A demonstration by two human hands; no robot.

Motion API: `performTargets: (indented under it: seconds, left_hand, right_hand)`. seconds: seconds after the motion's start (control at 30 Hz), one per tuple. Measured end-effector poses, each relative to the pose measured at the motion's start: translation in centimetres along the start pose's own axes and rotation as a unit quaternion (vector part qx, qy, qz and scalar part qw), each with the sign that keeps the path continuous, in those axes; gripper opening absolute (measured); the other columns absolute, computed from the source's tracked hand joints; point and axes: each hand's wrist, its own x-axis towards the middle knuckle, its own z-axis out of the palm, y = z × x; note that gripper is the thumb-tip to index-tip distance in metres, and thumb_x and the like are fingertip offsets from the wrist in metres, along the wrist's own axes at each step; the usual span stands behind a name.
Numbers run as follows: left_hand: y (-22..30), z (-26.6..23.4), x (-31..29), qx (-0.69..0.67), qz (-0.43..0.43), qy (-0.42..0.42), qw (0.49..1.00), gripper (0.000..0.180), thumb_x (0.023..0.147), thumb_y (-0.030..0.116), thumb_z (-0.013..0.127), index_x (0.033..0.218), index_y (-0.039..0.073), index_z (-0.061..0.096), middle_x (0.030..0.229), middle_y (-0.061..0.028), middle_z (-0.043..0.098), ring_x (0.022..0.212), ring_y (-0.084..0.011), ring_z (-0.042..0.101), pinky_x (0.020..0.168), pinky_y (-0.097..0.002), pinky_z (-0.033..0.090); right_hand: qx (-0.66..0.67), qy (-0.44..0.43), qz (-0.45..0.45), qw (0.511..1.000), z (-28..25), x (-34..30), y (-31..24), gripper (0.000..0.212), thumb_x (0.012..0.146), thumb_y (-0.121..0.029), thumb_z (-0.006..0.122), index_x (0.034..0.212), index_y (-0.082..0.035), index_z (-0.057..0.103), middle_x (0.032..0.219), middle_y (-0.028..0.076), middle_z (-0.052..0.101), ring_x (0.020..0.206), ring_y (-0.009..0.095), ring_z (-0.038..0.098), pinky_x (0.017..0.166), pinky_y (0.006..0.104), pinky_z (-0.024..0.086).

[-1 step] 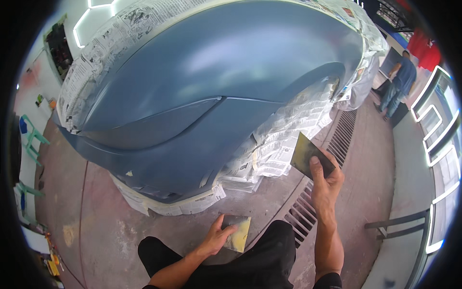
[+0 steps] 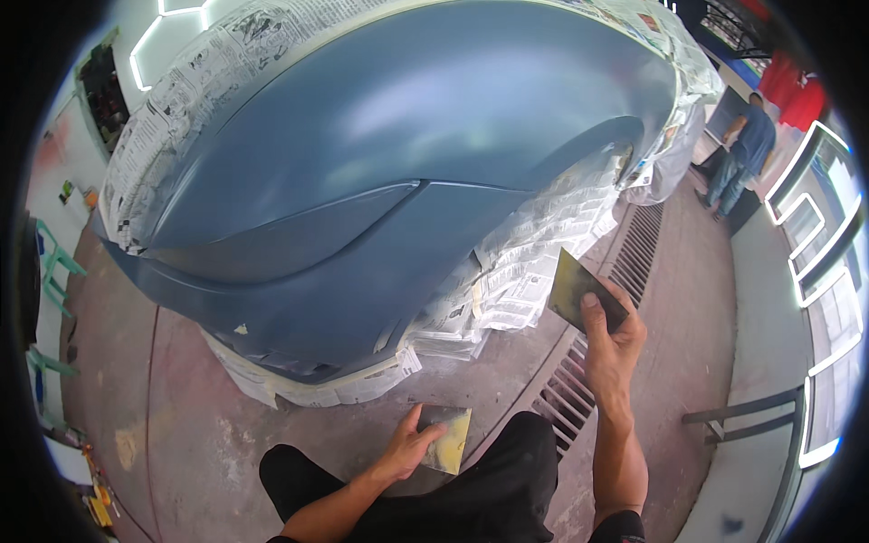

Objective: The person applies a yellow body filler to a small spot on a blue car bumper using a putty knife. The person scoops filler from a container, spreads it onto the knife, and smooths it onto the bumper surface.

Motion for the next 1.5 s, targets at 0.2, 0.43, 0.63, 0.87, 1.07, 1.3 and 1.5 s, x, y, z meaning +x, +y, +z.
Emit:
performTargets:
  seconds: [0.2, 0.43, 0.63, 0.87, 1.07, 1.3, 1.5]
  left_hand:
    - [-2.9, -2.8, 2.2, -0.015, -0.079, -0.109, 0.991, 0.05, 0.101, 0.011, 0.068, 0.147, -0.003, 0.052, 0.133, -0.0128, 0.066, 0.119, -0.0186, 0.063, 0.102, -0.034, 0.053]
    - [-5.2, -5.9, 3.1, -0.052, -0.129, -0.142, 0.98, 0.05, 0.097, 0.014, 0.072, 0.14, -0.004, 0.054, 0.123, -0.0144, 0.07, 0.108, -0.0195, 0.067, 0.092, -0.0351, 0.056]
    - [-6.3, -7.2, 2.2, -0.061, -0.201, -0.136, 0.968, 0.057, 0.096, 0.015, 0.073, 0.143, -0.006, 0.05, 0.127, -0.0164, 0.068, 0.11, -0.0212, 0.067, 0.095, -0.0368, 0.056]
    - [-10.3, -9.3, 4.0, -0.066, -0.183, -0.181, 0.964, 0.054, 0.093, 0.015, 0.073, 0.14, -0.003, 0.053, 0.127, -0.0153, 0.067, 0.115, -0.0224, 0.065, 0.099, -0.038, 0.054]
    - [-9.4, -9.9, 4.7, -0.039, -0.168, -0.181, 0.968, 0.046, 0.094, 0.011, 0.07, 0.137, 0.001, 0.057, 0.126, -0.0124, 0.067, 0.115, -0.0214, 0.064, 0.099, -0.0363, 0.054]
    - [-8.5, -9.0, 5.3, -0.06, -0.198, -0.167, 0.964, 0.042, 0.096, 0.011, 0.069, 0.135, 0.001, 0.057, 0.125, -0.0113, 0.067, 0.114, -0.0201, 0.063, 0.1, -0.0345, 0.052]
    - [-8.2, -7.8, 6.0, -0.067, -0.219, -0.139, 0.963, 0.041, 0.099, 0.009, 0.068, 0.138, 0.003, 0.056, 0.128, -0.0096, 0.067, 0.115, -0.019, 0.065, 0.098, -0.0354, 0.056]
  right_hand:
    - [-0.191, -0.021, -0.075, 0.979, 2.0, -1.3, -5.1, 0.022, 0.104, -0.006, 0.069, 0.123, 0.002, 0.075, 0.111, 0.013, 0.078, 0.102, 0.018, 0.072, 0.092, 0.0329, 0.056]
    - [-0.319, -0.027, -0.129, 0.939, 3.2, -3.5, -10.9, 0.025, 0.098, 0.005, 0.067, 0.121, 0.003, 0.075, 0.117, 0.02, 0.077, 0.107, 0.03, 0.075, 0.096, 0.0368, 0.056]
    - [-0.385, -0.03, -0.146, 0.911, 4.4, -5.3, -13.0, 0.03, 0.093, 0.01, 0.067, 0.12, 0.001, 0.076, 0.118, 0.018, 0.077, 0.108, 0.033, 0.075, 0.094, 0.0385, 0.058]
    - [-0.431, -0.049, -0.179, 0.883, 7.0, -6.0, -16.6, 0.037, 0.086, 0.015, 0.069, 0.119, 0.0, 0.076, 0.117, 0.016, 0.077, 0.108, 0.033, 0.074, 0.093, 0.0393, 0.058]
    - [-0.387, -0.035, -0.147, 0.91, 9.0, -6.9, -17.0, 0.034, 0.089, 0.013, 0.069, 0.12, 0.002, 0.076, 0.117, 0.019, 0.077, 0.109, 0.032, 0.074, 0.096, 0.0378, 0.057]
    - [-0.318, 0.073, -0.018, 0.945, 6.7, -6.1, -7.9, 0.026, 0.104, -0.005, 0.066, 0.128, 0.004, 0.073, 0.117, 0.015, 0.077, 0.109, 0.02, 0.071, 0.1, 0.0348, 0.054]
    - [-0.262, 0.095, 0.131, 0.951, 3.9, -6.2, 3.1, 0.035, 0.108, -0.015, 0.063, 0.134, 0.007, 0.07, 0.117, 0.014, 0.078, 0.109, 0.018, 0.068, 0.101, 0.0347, 0.052]
